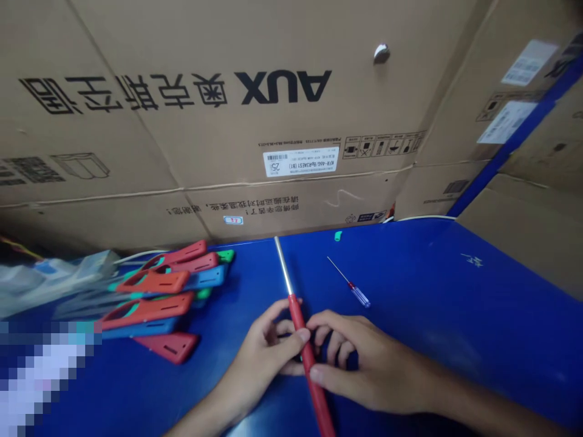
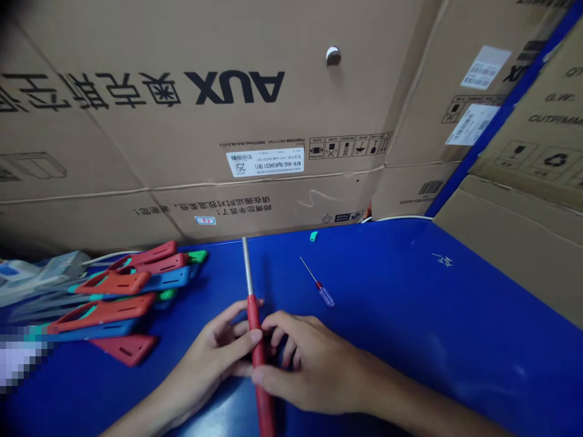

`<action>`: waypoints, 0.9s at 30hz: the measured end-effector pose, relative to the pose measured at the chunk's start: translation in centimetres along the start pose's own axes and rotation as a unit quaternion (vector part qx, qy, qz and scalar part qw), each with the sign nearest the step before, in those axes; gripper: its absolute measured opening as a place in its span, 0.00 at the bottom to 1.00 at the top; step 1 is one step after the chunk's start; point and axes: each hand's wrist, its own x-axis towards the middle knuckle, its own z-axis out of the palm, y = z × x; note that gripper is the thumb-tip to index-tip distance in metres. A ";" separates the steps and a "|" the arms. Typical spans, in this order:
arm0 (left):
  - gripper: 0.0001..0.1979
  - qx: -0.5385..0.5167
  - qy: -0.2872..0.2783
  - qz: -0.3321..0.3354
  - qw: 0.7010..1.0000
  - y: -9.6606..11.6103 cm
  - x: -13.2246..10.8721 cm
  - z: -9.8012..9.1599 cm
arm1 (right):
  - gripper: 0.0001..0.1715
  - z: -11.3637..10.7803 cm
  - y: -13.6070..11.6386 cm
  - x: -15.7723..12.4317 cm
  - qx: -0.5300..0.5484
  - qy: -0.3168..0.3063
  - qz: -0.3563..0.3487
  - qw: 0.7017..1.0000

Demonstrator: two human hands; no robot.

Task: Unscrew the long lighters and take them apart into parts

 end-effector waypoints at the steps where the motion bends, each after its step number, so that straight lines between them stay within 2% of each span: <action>1: 0.31 -0.008 -0.006 0.007 1.000 0.0 0.1 0.2 | 0.11 0.3 0.0 0.1 0.021 -0.011 0.005 1.000; 3: 0.29 -0.012 -0.020 0.017 1.000 0.1 0.3 0.6 | 0.09 0.3 0.3 0.7 0.080 -0.030 0.032 0.996; 5: 0.24 -0.013 -0.032 0.021 0.999 0.0 0.4 0.7 | 0.10 0.1 0.5 1.4 0.125 -0.046 0.062 0.989; 10: 0.19 -0.034 -0.056 0.041 0.997 -0.7 0.6 0.6 | 0.11 0.6 0.5 1.8 0.136 -0.022 0.066 0.988; 14: 0.20 -0.050 -0.068 0.050 0.995 -1.2 0.7 0.2 | 0.11 1.8 1.1 2.1 0.191 -0.045 0.078 0.977; 16: 0.21 -0.055 -0.072 0.050 0.995 -1.4 0.8 -0.2 | 0.11 2.0 1.5 2.4 0.205 -0.034 0.076 0.975; 19: 0.22 -0.064 -0.073 0.054 0.994 -1.7 0.9 -0.6 | 0.11 1.7 1.4 2.8 0.210 -0.031 0.064 0.975; 23: 0.21 -0.056 -0.069 0.062 0.994 -1.8 1.2 -0.7 | 0.12 1.1 1.1 2.8 0.197 -0.063 0.051 0.977; 27: 0.18 -0.032 -0.066 0.077 0.994 -1.7 1.6 -0.5 | 0.25 1.1 1.9 2.4 0.199 -0.093 0.069 0.973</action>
